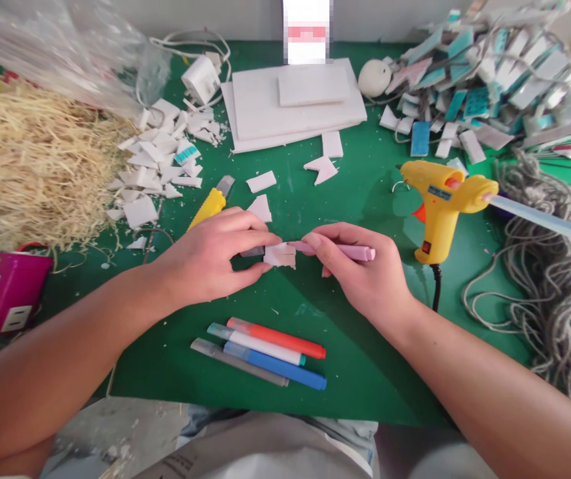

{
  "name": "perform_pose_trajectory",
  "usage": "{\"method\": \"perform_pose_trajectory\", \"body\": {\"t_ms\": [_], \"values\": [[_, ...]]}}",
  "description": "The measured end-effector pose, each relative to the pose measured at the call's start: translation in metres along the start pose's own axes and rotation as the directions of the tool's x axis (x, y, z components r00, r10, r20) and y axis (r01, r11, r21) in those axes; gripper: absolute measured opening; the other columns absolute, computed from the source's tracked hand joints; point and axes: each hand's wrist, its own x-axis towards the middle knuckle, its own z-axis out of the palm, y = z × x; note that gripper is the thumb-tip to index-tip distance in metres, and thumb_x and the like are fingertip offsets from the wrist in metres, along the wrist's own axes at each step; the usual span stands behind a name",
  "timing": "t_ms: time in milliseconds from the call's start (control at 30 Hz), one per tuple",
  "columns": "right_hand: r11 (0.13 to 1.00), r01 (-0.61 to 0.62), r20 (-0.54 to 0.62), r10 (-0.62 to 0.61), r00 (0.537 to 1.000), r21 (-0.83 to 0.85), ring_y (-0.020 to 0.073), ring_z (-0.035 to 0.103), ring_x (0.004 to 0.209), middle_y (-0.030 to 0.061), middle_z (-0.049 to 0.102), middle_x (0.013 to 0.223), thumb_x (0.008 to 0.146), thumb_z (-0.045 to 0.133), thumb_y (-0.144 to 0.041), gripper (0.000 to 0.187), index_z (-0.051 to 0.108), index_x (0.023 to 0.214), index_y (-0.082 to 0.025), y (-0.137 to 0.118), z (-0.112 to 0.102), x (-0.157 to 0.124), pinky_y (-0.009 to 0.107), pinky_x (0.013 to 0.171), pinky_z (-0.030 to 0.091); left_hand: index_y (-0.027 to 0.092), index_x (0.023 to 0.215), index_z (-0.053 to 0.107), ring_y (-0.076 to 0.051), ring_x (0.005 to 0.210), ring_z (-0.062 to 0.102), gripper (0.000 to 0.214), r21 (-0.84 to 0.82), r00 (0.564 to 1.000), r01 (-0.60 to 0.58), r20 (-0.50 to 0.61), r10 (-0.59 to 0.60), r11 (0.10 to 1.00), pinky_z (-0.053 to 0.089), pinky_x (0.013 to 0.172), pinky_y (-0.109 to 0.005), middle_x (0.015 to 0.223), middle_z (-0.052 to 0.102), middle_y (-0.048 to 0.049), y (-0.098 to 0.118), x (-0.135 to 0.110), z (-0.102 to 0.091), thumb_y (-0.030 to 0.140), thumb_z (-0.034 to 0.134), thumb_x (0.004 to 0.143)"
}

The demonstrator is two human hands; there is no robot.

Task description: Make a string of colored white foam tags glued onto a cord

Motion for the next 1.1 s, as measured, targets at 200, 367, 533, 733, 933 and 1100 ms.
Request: {"method": "perform_pose_trajectory", "body": {"t_ms": [200, 367, 533, 733, 933, 1100], "values": [[1.0, -0.007, 0.066, 0.007, 0.998, -0.006, 0.0138, 0.06, 0.047, 0.0016, 0.072, 0.059, 0.089, 0.075, -0.044, 0.028, 0.079, 0.068, -0.025, -0.0008, -0.0013, -0.0003, 0.027, 0.044, 0.047, 0.015, 0.146, 0.053, -0.02, 0.097, 0.068, 0.056, 0.004, 0.999, 0.041, 0.018, -0.041, 0.999, 0.057, 0.088, -0.033, 0.101, 0.073, -0.0041, 0.0018, 0.0, 0.0007, 0.014, 0.063, 0.091], [0.999, -0.026, 0.01, 0.025, 1.0, 0.022, 0.0129, 0.059, 0.047, 0.0006, 0.072, 0.059, 0.087, 0.076, -0.036, 0.019, 0.081, 0.072, -0.025, -0.0013, -0.0003, -0.0001, 0.025, 0.044, 0.047, 0.011, 0.144, 0.055, -0.021, 0.097, 0.068, 0.055, 0.014, 1.0, 0.024, 0.003, -0.024, 1.0, 0.057, 0.088, -0.034, 0.101, 0.073, -0.0057, 0.0021, 0.0011, 0.0016, 0.014, 0.063, 0.09], [1.0, -0.018, 0.048, 0.018, 0.999, -0.004, 0.0135, 0.061, 0.047, 0.0009, 0.07, 0.056, 0.09, 0.074, -0.042, 0.03, 0.078, 0.066, -0.025, -0.0025, -0.0014, -0.0006, 0.025, 0.044, 0.047, 0.013, 0.113, 0.071, -0.023, 0.098, 0.068, 0.025, 0.028, 1.0, 0.013, 0.013, -0.014, 1.0, 0.057, 0.086, -0.035, 0.102, 0.073, -0.0083, 0.0027, 0.0013, 0.0011, 0.016, 0.062, 0.09], [1.0, -0.012, 0.003, 0.012, 1.0, 0.013, 0.0127, 0.058, 0.048, 0.0016, 0.073, 0.064, 0.089, 0.078, -0.048, 0.026, 0.08, 0.078, -0.024, 0.0002, 0.0004, -0.0007, 0.026, 0.045, 0.047, 0.011, 0.153, 0.045, -0.021, 0.091, 0.066, 0.07, 0.045, 0.998, 0.057, 0.006, -0.057, 0.997, 0.057, 0.086, -0.034, 0.096, 0.071, -0.0033, 0.0064, 0.0031, 0.0021, 0.014, 0.064, 0.086], [1.0, 0.008, 0.04, -0.007, 0.999, -0.02, 0.0122, 0.057, 0.049, -0.0004, 0.066, 0.057, 0.091, 0.075, -0.044, 0.026, 0.081, 0.077, -0.023, 0.001, -0.0001, -0.0011, 0.025, 0.045, 0.045, 0.014, 0.11, 0.07, -0.024, 0.096, 0.065, 0.026, 0.095, 0.997, 0.064, 0.031, -0.068, 0.993, 0.055, 0.084, -0.035, 0.1, 0.071, -0.008, 0.0083, 0.0045, 0.0028, 0.017, 0.062, 0.086], [0.999, 0.018, 0.05, -0.016, 0.999, -0.029, 0.0119, 0.058, 0.05, -0.0009, 0.067, 0.059, 0.091, 0.073, -0.037, 0.02, 0.081, 0.078, -0.024, 0.0015, -0.0021, -0.0015, 0.024, 0.046, 0.046, 0.015, 0.099, 0.069, -0.022, 0.092, 0.063, 0.017, 0.068, 0.996, 0.079, 0.024, -0.081, 0.995, 0.053, 0.08, -0.034, 0.096, 0.07, -0.0065, 0.0089, 0.0057, 0.0019, 0.015, 0.062, 0.084]]}}
